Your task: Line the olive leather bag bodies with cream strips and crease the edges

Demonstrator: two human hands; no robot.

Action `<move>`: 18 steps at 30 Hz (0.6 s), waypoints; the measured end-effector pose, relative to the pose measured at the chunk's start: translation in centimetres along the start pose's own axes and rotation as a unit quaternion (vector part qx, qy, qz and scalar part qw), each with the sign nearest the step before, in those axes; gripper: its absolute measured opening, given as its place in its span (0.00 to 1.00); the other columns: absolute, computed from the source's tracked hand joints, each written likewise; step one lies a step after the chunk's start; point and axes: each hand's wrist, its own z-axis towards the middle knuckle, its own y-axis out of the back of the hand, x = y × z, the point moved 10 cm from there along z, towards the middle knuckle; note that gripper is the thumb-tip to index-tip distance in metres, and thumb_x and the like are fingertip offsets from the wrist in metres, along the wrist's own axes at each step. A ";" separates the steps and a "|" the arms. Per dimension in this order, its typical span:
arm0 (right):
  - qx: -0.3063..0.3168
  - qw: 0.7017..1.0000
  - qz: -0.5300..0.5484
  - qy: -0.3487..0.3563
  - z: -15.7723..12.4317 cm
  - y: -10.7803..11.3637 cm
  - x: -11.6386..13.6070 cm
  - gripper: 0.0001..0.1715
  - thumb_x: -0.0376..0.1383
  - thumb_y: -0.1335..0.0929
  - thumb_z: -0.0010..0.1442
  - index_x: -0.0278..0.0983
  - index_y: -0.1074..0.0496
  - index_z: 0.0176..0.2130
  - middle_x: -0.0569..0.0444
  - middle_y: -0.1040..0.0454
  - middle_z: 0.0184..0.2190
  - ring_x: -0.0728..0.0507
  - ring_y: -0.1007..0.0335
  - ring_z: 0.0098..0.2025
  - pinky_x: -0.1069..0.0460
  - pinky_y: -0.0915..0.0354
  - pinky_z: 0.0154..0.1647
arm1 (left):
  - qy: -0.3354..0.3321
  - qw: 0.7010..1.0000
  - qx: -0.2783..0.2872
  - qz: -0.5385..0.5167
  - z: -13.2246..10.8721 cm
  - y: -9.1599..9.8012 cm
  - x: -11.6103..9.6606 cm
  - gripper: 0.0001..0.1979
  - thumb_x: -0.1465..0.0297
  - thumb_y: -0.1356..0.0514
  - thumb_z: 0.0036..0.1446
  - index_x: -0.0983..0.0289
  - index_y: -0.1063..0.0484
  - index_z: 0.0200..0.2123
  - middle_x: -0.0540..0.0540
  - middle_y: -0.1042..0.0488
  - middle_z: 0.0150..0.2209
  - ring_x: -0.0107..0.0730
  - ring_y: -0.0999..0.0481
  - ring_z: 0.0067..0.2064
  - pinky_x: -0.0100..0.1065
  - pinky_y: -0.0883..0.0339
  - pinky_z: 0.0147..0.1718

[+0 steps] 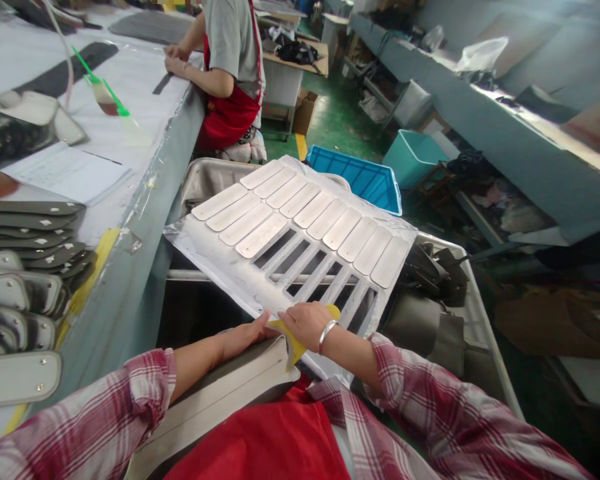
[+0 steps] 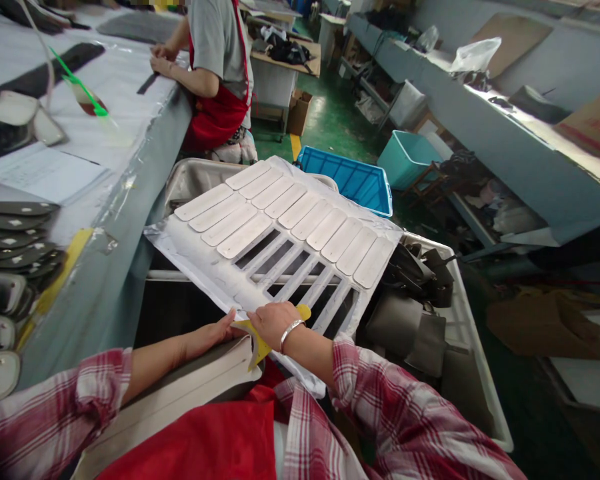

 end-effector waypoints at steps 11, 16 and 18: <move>-0.022 0.997 -0.034 0.062 -0.2 0.4 1.4 0.30 0.46 0.50 0.65 0.36 0.28 0.31 0.48 0.24 0.30 0.42 0.28 0.33 0.50 0.39 0.33 | 0.044 0.990 -0.126 0.048 -0.2 3.3 1.6 0.39 0.42 0.60 0.52 0.67 0.26 0.43 0.58 0.22 0.36 0.44 0.27 0.42 0.38 0.38 0.44; -0.017 0.996 -0.023 0.084 -0.3 0.5 1.9 0.28 0.45 0.48 0.65 0.36 0.29 0.31 0.48 0.24 0.30 0.43 0.28 0.33 0.51 0.40 0.32 | 0.007 0.989 -0.132 0.062 -0.2 3.3 1.2 0.33 0.47 0.55 0.55 0.68 0.28 0.45 0.57 0.23 0.38 0.43 0.26 0.42 0.38 0.39 0.46; -0.024 0.995 -0.018 0.090 -0.4 0.5 2.1 0.27 0.45 0.48 0.65 0.36 0.29 0.30 0.49 0.24 0.30 0.43 0.28 0.33 0.51 0.41 0.33 | -0.013 0.992 -0.118 0.044 -0.1 3.0 0.9 0.31 0.49 0.54 0.56 0.69 0.28 0.45 0.57 0.23 0.39 0.43 0.26 0.43 0.39 0.39 0.47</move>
